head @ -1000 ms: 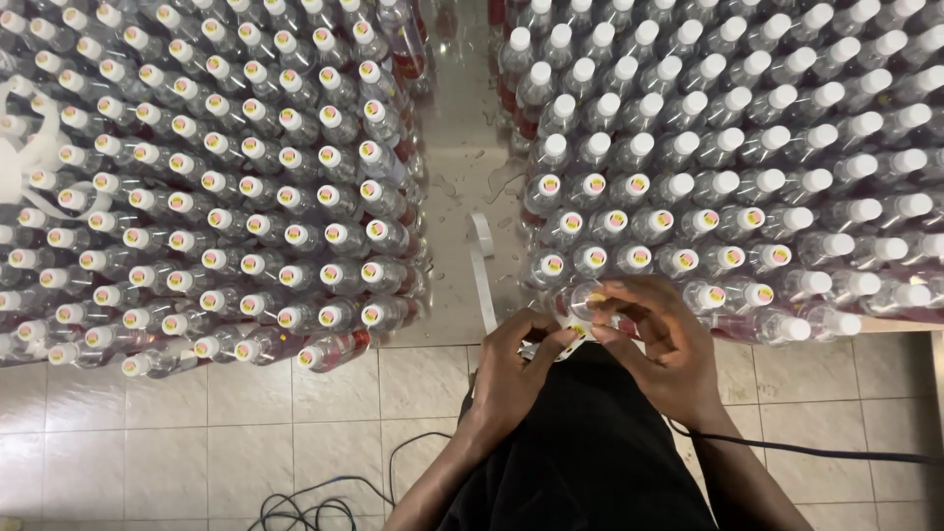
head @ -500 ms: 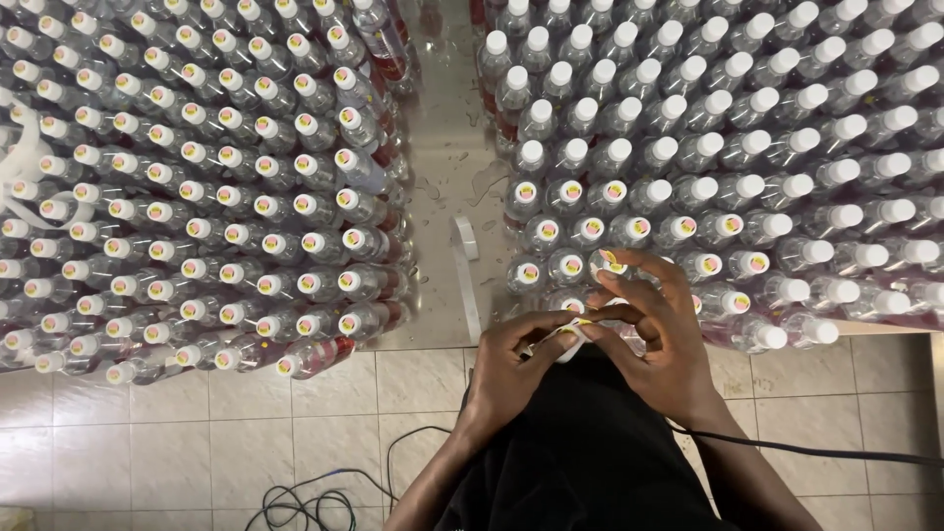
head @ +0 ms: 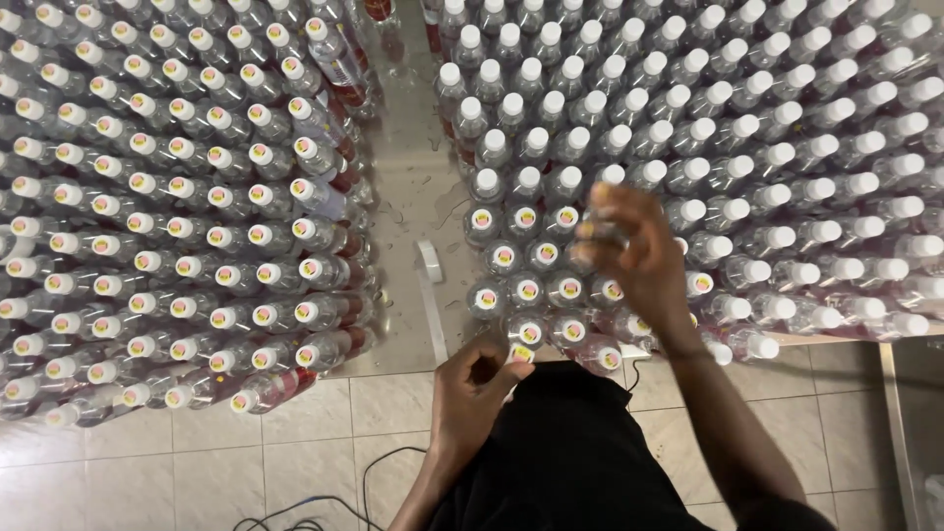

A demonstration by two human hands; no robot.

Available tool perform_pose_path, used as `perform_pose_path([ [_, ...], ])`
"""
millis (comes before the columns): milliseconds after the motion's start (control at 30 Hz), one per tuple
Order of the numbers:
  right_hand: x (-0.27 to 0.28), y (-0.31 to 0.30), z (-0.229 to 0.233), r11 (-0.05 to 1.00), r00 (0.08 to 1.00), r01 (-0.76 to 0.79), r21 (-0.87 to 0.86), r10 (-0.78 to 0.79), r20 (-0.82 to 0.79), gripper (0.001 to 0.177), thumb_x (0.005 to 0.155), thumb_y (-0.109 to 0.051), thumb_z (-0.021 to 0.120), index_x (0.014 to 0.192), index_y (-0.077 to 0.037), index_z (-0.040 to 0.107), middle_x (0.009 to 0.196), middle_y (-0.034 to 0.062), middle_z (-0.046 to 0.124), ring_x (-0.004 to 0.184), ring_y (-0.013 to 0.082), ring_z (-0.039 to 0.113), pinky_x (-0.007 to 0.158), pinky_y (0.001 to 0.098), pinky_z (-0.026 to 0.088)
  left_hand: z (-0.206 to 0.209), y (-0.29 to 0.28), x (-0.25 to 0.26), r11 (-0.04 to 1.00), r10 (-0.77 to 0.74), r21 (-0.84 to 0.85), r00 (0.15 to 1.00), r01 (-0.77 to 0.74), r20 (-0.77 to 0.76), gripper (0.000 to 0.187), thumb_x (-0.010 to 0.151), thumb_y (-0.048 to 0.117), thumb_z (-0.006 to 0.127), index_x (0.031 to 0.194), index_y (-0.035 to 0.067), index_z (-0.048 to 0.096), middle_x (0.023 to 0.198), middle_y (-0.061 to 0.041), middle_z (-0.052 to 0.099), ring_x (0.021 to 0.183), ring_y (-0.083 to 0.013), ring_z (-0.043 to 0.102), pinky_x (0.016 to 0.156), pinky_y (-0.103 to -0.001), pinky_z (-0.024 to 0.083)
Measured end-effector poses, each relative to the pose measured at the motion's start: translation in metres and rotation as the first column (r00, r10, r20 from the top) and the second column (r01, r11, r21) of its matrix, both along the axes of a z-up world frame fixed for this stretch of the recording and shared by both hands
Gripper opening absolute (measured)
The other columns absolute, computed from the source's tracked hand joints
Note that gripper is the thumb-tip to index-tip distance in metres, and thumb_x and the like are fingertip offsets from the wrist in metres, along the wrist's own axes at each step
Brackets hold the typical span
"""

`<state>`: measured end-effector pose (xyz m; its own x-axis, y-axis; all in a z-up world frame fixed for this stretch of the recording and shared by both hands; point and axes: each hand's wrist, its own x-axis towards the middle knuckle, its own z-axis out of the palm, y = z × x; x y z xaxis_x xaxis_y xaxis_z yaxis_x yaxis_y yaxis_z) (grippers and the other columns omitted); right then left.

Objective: Applying small circular labels to the caps of plastic bottles arranged on a production table.

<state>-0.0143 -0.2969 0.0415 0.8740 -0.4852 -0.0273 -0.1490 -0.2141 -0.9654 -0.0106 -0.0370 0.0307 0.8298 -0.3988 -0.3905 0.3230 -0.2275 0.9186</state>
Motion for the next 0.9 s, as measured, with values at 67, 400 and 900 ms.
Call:
perform_pose_path([
  [67, 0.023, -0.043, -0.034, 0.997, 0.996, -0.058, -0.053, 0.061, 0.061, 0.052, 0.097, -0.003, 0.079, 0.142, -0.016, 0.059, 0.151, 0.0088, 0.061, 0.115, 0.0225, 0.074, 0.091, 0.0309, 0.072, -0.002, 0.009, -0.004, 1.000, 0.022, -0.002, 0.999, -0.022, -0.024, 0.034, 0.087, 0.030, 0.091, 0.078, 0.013, 0.063, 0.064, 0.003, 0.057, 0.058, -0.0099, 0.055, 0.056, -0.028, 0.047],
  [400, 0.033, -0.091, -0.081, 0.972, 0.993, -0.087, -0.219, 0.066, -0.099, 0.055, 0.094, 0.007, 0.077, 0.144, -0.008, 0.059, 0.153, 0.0162, 0.049, 0.113, 0.0269, 0.071, 0.090, 0.0369, 0.065, -0.013, 0.025, -0.016, 0.984, 0.096, -0.138, 0.988, -0.112, -0.117, 0.038, 0.087, 0.035, 0.088, 0.082, 0.007, 0.064, 0.056, -0.004, 0.059, 0.041, -0.0150, 0.057, 0.038, -0.029, 0.045],
  [900, 0.014, -0.082, -0.141, 0.723, 0.993, 0.019, -0.690, 0.067, 0.097, 0.057, 0.100, 0.012, 0.072, 0.151, -0.013, 0.064, 0.167, 0.0260, 0.031, 0.144, 0.0472, 0.045, 0.113, 0.0639, 0.058, -0.013, 0.016, -0.013, 0.993, 0.015, -0.110, 0.991, -0.030, -0.134, 0.039, 0.089, 0.037, 0.086, 0.081, 0.007, 0.063, 0.056, -0.005, 0.060, 0.042, -0.0155, 0.058, 0.040, -0.029, 0.047],
])
